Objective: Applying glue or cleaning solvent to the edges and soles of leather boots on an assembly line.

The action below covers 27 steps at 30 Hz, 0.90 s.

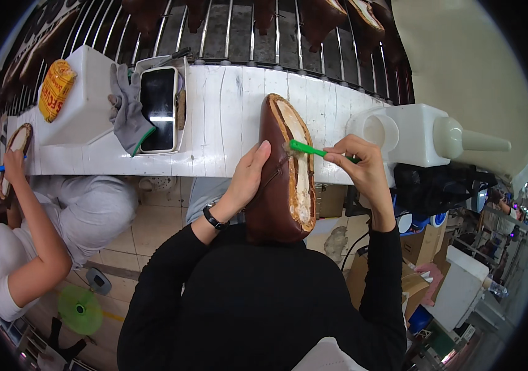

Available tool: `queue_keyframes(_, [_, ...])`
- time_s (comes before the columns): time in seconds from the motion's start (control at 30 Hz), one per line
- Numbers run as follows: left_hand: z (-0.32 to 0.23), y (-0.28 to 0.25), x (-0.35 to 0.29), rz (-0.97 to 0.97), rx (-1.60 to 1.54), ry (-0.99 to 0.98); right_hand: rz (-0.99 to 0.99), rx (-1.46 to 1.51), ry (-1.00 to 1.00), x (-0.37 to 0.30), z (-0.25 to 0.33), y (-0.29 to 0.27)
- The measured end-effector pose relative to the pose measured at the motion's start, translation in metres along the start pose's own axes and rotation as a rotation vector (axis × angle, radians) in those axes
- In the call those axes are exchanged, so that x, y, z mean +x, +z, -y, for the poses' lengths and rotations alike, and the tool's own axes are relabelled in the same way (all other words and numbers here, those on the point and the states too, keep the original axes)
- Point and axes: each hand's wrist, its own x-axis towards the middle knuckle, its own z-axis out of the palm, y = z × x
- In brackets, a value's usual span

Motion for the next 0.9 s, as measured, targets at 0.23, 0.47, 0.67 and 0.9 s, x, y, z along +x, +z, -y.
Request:
queue_keyframes(0.23, [0.014,-0.005,0.005,0.006,0.047,0.053,0.004,-0.157,-0.002,0.041,-0.004,0.001])
queue_keyframes(0.47, [0.013,-0.002,0.004,-0.049,0.152,0.067,-0.037,-0.254,-0.026,0.087,-0.029,0.013])
queue_keyframes(0.67, [0.017,-0.004,0.007,-0.041,0.142,0.078,0.148,-0.018,-0.059,0.115,-0.052,0.002])
queue_keyframes(0.9, [0.017,-0.009,0.007,-0.046,0.165,0.051,0.597,0.104,0.056,0.109,-0.029,-0.031])
